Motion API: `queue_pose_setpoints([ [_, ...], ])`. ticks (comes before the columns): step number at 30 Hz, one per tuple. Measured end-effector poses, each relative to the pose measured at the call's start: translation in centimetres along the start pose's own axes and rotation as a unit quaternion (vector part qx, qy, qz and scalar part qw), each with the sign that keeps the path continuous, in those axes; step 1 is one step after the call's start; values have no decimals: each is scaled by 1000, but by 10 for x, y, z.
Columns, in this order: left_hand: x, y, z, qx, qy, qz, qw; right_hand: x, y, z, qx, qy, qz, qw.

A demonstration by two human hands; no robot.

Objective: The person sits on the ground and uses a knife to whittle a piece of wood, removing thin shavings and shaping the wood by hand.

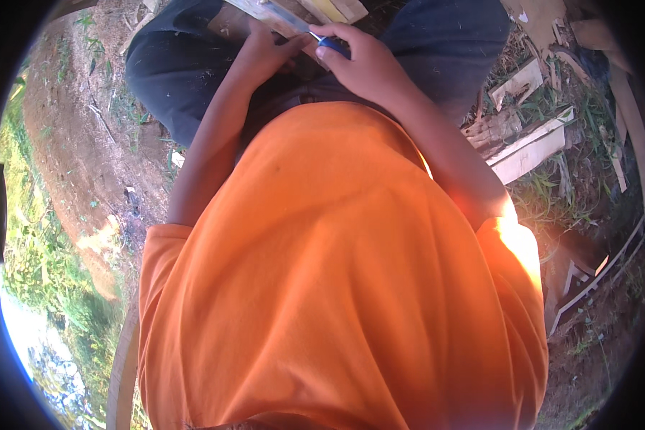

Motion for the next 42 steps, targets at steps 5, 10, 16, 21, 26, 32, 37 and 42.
queue_pose_setpoints([
  [5,0,2,0,15,34,24,999,-11,27,-26,-39,-106,180,977],
  [10,-2,0,1,-10,46,12,999,-8,53,-45,-40,-59,223,972],
  [16,1,1,0,-12,67,-14,998,-2,47,-35,-67,8,219,973],
  [21,9,2,-2,-9,65,-22,998,-4,41,-28,-27,22,112,993],
  [26,-3,-6,1,-28,13,-25,999,-2,31,-20,-19,11,114,993],
  [32,3,-5,-1,9,75,-9,997,0,24,-16,-12,21,103,994],
  [37,5,-6,3,-18,61,-32,997,1,20,-18,-7,33,100,994],
  [42,11,-7,0,-34,42,-23,998,-5,14,-14,-1,9,87,996],
])
Point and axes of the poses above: each hand's wrist, its own y-axis away from the middle knuckle, its own z-axis out of the palm, x = y × z, the point moved 7 cm from there along -y, towards the middle knuckle, and after that the axes turned 7 degrees about -y, right-handed, at the moved point
